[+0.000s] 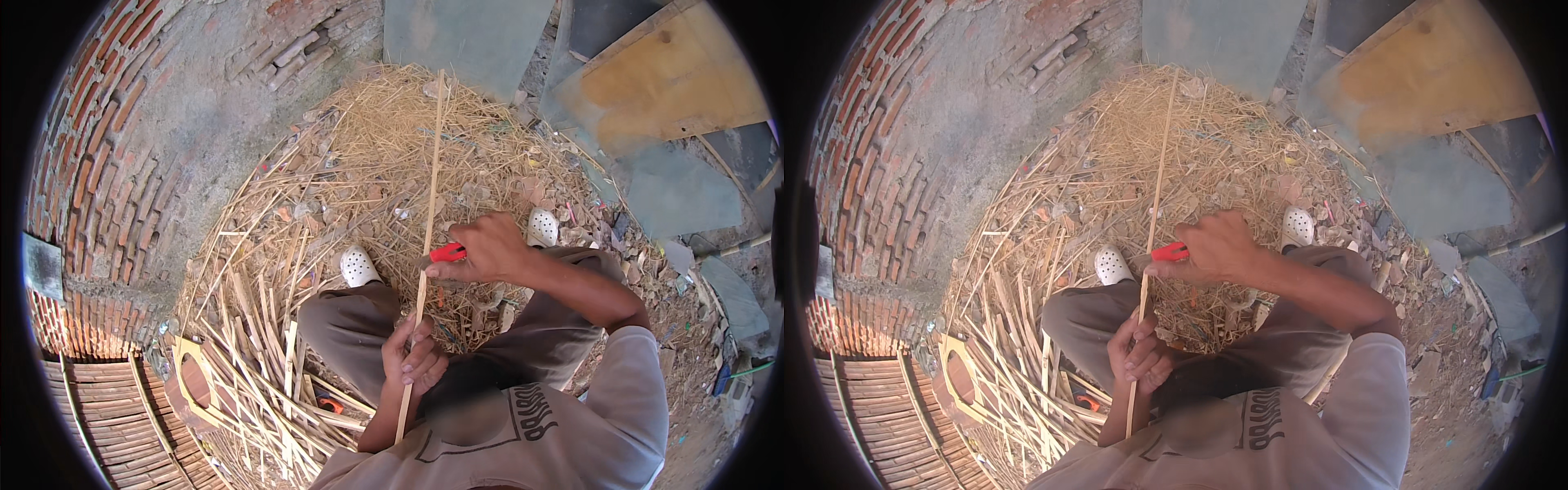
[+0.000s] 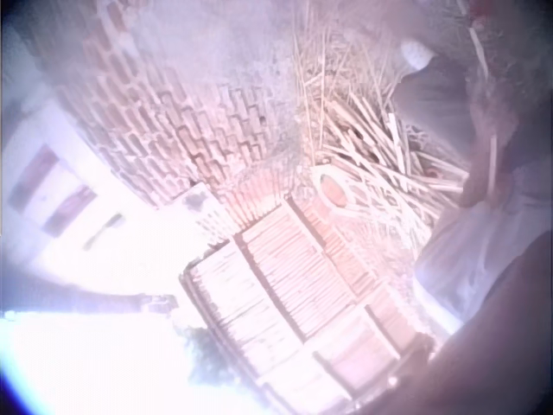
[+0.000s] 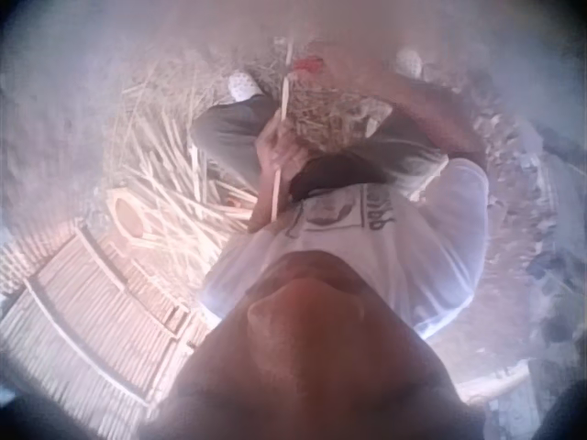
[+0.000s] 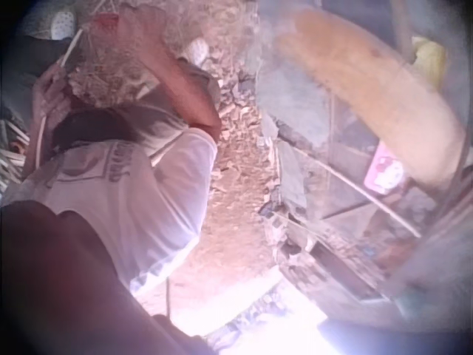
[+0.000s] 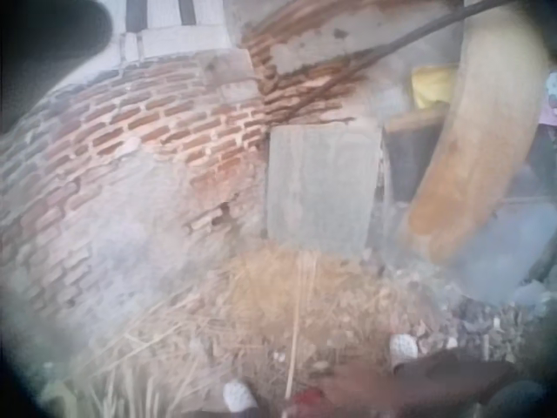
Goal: The person sits on the ground and uses a red utility knife to peel the outer layer off a long bamboo stick. They hold the stick with their left hand and scrape the knife along its length with their right hand, removing thin strips of bamboo.
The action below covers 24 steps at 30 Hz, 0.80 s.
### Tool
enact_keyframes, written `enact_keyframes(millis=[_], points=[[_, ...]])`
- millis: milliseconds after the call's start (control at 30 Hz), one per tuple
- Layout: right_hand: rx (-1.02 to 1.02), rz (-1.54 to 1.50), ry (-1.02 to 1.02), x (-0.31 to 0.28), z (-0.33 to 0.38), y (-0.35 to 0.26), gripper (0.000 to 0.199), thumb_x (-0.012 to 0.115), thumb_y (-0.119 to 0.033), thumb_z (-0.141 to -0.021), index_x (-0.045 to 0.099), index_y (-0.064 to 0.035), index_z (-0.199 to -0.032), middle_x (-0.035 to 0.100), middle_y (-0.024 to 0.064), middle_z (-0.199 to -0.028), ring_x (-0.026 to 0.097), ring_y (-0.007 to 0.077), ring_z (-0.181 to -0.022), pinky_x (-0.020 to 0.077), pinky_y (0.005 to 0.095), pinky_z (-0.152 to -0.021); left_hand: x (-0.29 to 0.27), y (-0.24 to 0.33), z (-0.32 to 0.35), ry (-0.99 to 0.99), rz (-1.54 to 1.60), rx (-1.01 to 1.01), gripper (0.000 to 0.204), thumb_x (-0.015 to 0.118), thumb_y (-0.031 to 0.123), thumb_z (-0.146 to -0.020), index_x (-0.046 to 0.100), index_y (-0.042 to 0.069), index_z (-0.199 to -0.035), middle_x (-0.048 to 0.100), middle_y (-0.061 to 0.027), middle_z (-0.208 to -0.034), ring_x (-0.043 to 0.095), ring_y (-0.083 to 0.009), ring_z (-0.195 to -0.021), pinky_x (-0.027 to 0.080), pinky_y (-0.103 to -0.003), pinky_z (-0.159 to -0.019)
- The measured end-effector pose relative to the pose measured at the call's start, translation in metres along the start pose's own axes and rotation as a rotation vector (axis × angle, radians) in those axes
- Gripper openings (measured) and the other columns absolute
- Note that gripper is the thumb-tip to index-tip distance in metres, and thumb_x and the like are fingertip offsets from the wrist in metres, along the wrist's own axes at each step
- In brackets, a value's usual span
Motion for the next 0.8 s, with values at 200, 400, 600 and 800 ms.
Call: enact_keyframes(millis=[200, 400, 600, 800], points=[[-0.148, -0.080, -0.029, 0.022, 0.011, -0.029, 0.072, 0.056, -0.080, -0.071, 0.058, -0.0088, -0.060, 0.054, 0.0097, -0.045, 0.059, 0.0282, -0.042, 0.0467, 0.0389, -0.047, -0.006, 0.015, -0.011, 0.033, 0.013, 0.010, 0.037, 0.021, 0.032, -0.105, 0.043, 0.011, -0.083, 0.038, 0.0046, -0.039, 0.035, -0.0088, -0.025, 0.030, -0.024, -0.039], [-0.176, -0.065, 0.067, 0.016, 0.003, -0.021, 0.072, 0.060, -0.081, -0.065, 0.056, -0.0090, -0.058, 0.054, 0.0081, -0.045, 0.058, 0.0268, -0.042, 0.0460, 0.0380, -0.046, 0.000, 0.009, -0.011, 0.008, 0.088, -0.011, 0.037, 0.020, 0.032, -0.105, 0.042, 0.011, -0.082, 0.038, 0.0046, -0.039, 0.036, -0.0086, -0.026, 0.032, -0.024, -0.042], [-0.129, 0.021, 0.127, 0.007, -0.009, -0.002, 0.073, 0.062, -0.080, -0.063, 0.055, -0.0075, -0.059, 0.053, 0.0099, -0.046, 0.059, 0.0291, -0.044, 0.0469, 0.0402, -0.049, 0.002, 0.011, -0.014, -0.001, 0.067, -0.010, 0.037, 0.020, 0.032, -0.105, 0.041, 0.012, -0.082, 0.039, 0.0044, -0.040, 0.037, -0.0087, -0.027, 0.031, -0.024, -0.042], [0.058, -0.027, 0.091, 0.013, -0.020, 0.030, 0.075, 0.060, -0.080, -0.066, 0.057, -0.0054, -0.061, 0.051, 0.0118, -0.045, 0.057, 0.0320, -0.044, 0.0463, 0.0430, -0.049, -0.001, 0.010, -0.007, -0.063, 0.112, 0.015, 0.035, 0.016, 0.029, -0.105, 0.038, 0.011, -0.083, 0.043, 0.0016, -0.043, 0.040, -0.0092, -0.028, 0.030, -0.025, -0.041]])
Point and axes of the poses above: each hand's wrist, its own z-axis away from the middle knuckle, its own x-axis out of the palm, y = z × x, the point moved 7 cm from there along -z, towards the middle knuckle
